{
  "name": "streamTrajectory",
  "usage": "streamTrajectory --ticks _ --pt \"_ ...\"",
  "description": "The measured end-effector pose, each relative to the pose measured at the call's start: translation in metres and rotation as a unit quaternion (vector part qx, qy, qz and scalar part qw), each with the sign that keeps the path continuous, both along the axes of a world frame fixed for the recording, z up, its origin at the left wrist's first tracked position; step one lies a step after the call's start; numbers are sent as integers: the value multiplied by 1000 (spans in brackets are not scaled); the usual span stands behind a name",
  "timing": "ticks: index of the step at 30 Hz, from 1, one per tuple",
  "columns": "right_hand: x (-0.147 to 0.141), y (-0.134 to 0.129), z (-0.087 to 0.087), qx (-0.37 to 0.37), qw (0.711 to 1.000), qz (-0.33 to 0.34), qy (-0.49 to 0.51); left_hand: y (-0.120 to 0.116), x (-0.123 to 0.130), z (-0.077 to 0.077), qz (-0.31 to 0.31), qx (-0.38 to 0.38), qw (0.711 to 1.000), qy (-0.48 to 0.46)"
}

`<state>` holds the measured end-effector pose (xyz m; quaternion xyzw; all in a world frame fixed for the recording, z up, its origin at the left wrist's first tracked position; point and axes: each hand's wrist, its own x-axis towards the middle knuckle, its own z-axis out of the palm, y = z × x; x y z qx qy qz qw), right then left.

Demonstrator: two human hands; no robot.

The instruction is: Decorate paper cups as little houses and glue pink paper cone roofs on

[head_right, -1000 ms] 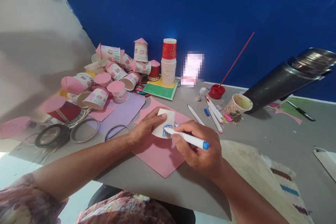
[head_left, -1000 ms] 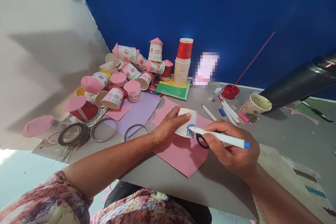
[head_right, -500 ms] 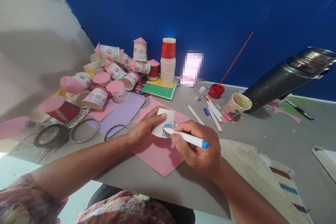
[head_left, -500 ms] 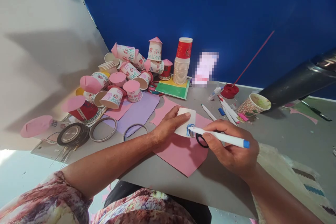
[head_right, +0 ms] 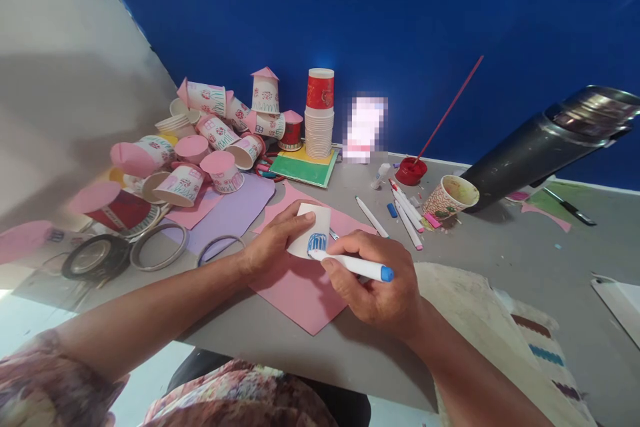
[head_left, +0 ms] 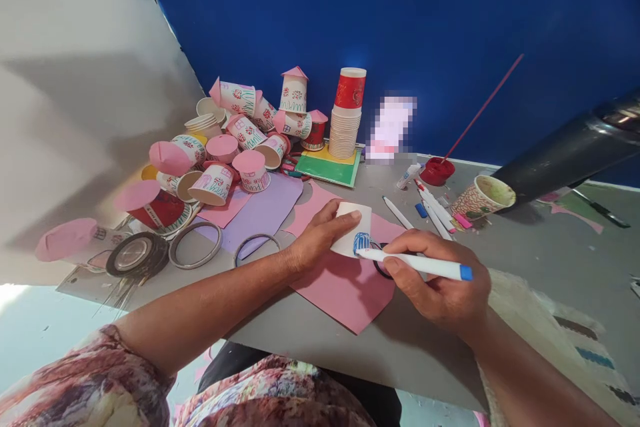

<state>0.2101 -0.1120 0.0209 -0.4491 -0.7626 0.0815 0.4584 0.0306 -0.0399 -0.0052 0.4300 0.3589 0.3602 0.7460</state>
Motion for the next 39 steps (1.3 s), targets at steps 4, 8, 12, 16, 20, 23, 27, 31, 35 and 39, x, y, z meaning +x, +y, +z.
streamTrajectory --ticks 4,8,12,16,20,23,27,31,35,39 --pt "0 0 0 -3 1000 5 2 0 0 -1 3 2 1000 2" --pt "-1 1 0 -4 1000 -4 19 0 0 -1 4 3 1000 4" --pt "0 1 0 -14 1000 11 10 0 0 -1 4 2 1000 1" --pt "-1 1 1 -15 1000 14 14 1 0 -2 9 -1 1000 -8" --pt "-2 1 1 -24 999 16 21 2 0 -4 14 -3 1000 -6" --pt "0 0 -2 -41 997 3 59 4 1 -6 22 -25 999 -34" --pt "6 3 -6 -55 982 -35 175 8 2 -8 45 -108 987 -106" --pt "11 14 -10 -101 943 -21 317 12 1 -6 43 -167 978 -119" --pt "14 21 -14 -141 912 0 385 14 0 -3 36 -168 978 -115" --pt "9 17 -15 -172 914 13 366 17 0 -7 54 -179 975 -118"
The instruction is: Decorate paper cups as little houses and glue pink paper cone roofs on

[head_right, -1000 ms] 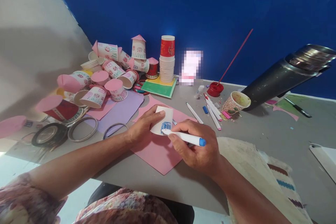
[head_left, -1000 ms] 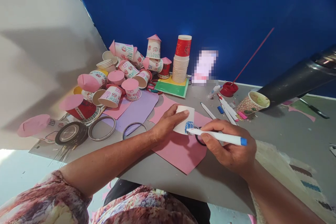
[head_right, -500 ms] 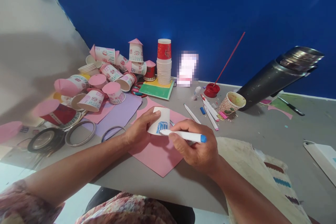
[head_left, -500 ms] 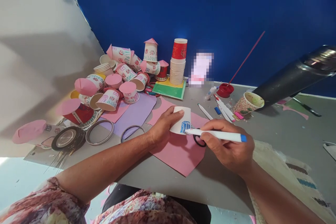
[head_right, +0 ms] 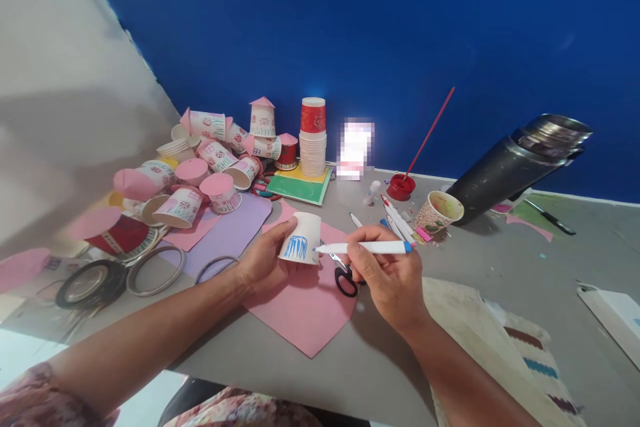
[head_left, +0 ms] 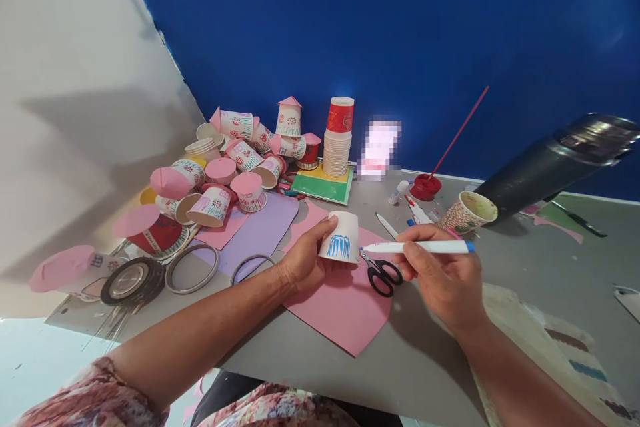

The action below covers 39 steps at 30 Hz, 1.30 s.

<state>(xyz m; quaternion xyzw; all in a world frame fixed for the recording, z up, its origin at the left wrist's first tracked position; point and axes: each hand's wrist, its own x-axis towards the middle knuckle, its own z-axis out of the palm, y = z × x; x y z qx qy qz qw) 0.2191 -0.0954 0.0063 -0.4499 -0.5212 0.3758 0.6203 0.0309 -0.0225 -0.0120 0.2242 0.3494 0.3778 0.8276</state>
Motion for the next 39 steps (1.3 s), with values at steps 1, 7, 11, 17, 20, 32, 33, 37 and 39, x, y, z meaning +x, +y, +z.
streamTrajectory --ticks 1,7,11,17,20,32,33,37,39 --pt "-2 -2 0 -4 1000 7 -9 1 0 -2 -1 -3 1000 -1" --pt "-5 -8 1 -16 997 21 -71 1 -1 -6 -22 22 999 -11" --pt "-2 -6 1 -18 994 45 -102 -1 -1 -6 -20 28 999 -4" --pt "-5 -4 4 9 998 10 -56 -3 0 -9 -10 36 999 6" --pt "-5 -2 2 16 998 -27 -59 -3 0 -7 -22 32 999 6" --pt "9 16 -11 43 977 -102 -180 -5 -16 5 -186 203 961 -18" --pt "11 17 -10 35 977 -83 -194 -5 -17 6 -189 209 959 -16" --pt "14 20 -9 -21 970 33 -238 -4 -15 7 -191 206 959 -45" --pt "13 20 -11 -42 961 49 -268 -4 -14 7 -195 201 957 -70"
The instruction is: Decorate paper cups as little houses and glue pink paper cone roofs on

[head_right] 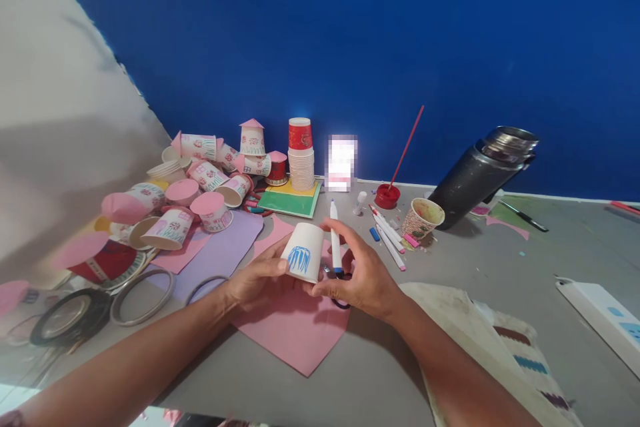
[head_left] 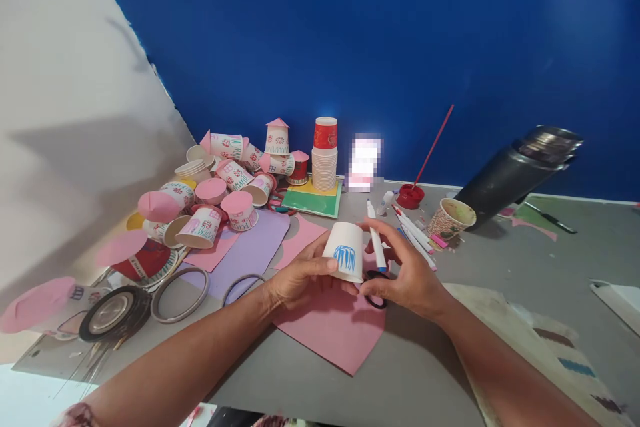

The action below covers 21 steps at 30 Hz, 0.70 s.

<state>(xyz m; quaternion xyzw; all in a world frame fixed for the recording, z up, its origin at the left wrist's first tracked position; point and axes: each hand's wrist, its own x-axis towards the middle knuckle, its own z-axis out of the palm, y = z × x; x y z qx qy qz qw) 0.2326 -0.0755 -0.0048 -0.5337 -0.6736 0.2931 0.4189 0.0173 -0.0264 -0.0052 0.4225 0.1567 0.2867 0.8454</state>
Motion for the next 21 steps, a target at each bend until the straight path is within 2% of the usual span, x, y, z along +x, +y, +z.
streamTrajectory --ticks 4,7,8,10,13,17,19,21 --pt "0 1 -5 1 999 -16 -44 3 -1 1 5 24 1000 10" --pt "2 3 -7 23 996 -22 -84 9 -9 5 58 127 986 86" --pt "3 4 -8 30 994 -21 -105 12 -12 7 76 179 973 126" --pt "4 5 -8 40 988 -10 -148 17 -18 12 95 300 926 207" --pt "4 6 -8 50 983 18 -176 23 -22 16 79 428 860 267" --pt "7 5 -2 40 990 34 -133 29 -23 18 64 456 839 290" --pt "11 6 2 48 994 11 -98 32 -25 21 107 454 832 300" --pt "15 8 5 65 995 -22 -74 35 -28 27 180 437 826 308"
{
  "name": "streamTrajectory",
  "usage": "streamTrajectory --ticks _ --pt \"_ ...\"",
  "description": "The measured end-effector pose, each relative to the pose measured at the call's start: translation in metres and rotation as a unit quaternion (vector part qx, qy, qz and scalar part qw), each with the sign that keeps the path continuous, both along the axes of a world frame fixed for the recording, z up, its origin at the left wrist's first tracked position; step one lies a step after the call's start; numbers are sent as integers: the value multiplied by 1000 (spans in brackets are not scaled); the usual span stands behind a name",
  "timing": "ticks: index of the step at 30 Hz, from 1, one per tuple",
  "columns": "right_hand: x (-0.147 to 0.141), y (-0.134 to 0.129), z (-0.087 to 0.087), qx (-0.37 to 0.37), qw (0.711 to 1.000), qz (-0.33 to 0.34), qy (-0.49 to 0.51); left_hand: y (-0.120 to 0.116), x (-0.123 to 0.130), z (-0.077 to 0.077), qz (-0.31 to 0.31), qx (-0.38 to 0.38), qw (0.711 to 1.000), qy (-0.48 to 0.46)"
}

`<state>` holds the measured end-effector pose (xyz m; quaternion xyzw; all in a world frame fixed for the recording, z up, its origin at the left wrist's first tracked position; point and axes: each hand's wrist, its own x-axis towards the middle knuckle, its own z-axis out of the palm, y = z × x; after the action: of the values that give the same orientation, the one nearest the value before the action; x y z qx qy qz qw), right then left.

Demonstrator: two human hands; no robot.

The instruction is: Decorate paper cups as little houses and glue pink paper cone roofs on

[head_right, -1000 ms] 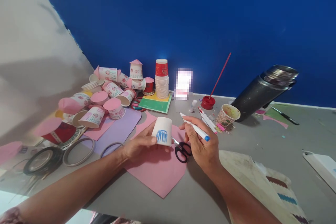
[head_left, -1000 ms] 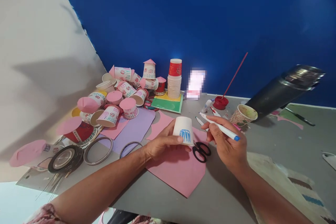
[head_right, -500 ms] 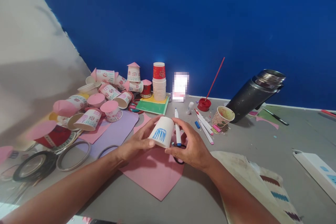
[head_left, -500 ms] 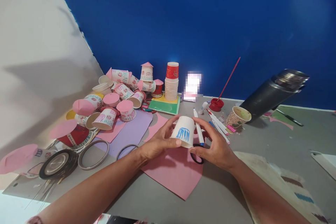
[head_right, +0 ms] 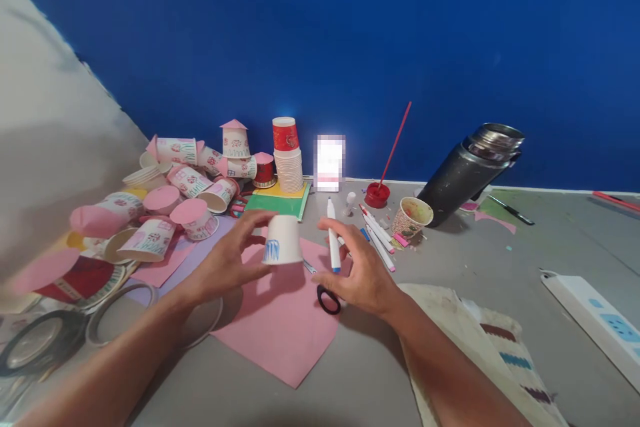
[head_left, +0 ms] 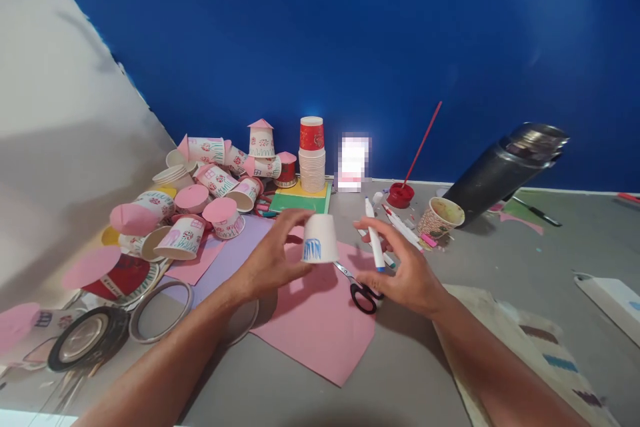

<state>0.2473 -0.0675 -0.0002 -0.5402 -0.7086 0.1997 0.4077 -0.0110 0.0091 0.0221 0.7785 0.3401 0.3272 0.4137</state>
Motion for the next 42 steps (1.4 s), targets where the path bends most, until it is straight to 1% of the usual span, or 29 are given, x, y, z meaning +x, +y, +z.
streamTrajectory --ticks 2,3,5,6,7,9,12,16,21,24,26,29,33,35,37,39,42 --pt "3 3 0 6 1000 -22 2 3 -5 7 60 -10 998 -24" --pt "3 4 -2 2 1000 -26 -9 4 -7 10 79 -21 996 -33" --pt "2 6 -8 -8 999 -24 -41 4 -10 12 98 -43 993 -47" --pt "0 6 -13 -9 998 -7 -64 4 -11 10 101 -52 992 -55" --pt "-1 7 -18 -7 996 10 -89 4 -11 7 101 -58 991 -61" --pt "-4 8 -28 -5 991 20 -130 4 -8 -3 98 -58 991 -67" --pt "-4 10 -41 22 987 -5 -157 3 -2 -19 85 -48 994 -53" --pt "0 14 -49 47 984 -19 -173 3 -2 -33 77 -38 996 -21" --pt "0 14 -52 71 976 -10 -207 6 -7 -41 101 63 993 26" --pt "-3 14 -53 65 971 -12 -229 8 -9 -42 97 123 987 42" --pt "-4 14 -53 55 970 -7 -238 10 -10 -43 89 144 984 51" --pt "-4 16 -51 54 972 4 -231 11 -10 -44 88 148 983 58" --pt "-2 16 -47 67 985 5 -156 11 -9 -44 84 126 987 58" --pt "-2 14 -44 45 993 -1 -107 9 -9 -44 88 117 988 49" --pt "-2 13 -42 0 997 -18 -80 8 -8 -43 90 106 989 46" --pt "-2 12 -42 -34 995 -33 -82 8 -8 -42 87 98 990 50" --pt "-3 13 -47 -24 993 -20 -116 8 -7 -42 84 115 988 52"
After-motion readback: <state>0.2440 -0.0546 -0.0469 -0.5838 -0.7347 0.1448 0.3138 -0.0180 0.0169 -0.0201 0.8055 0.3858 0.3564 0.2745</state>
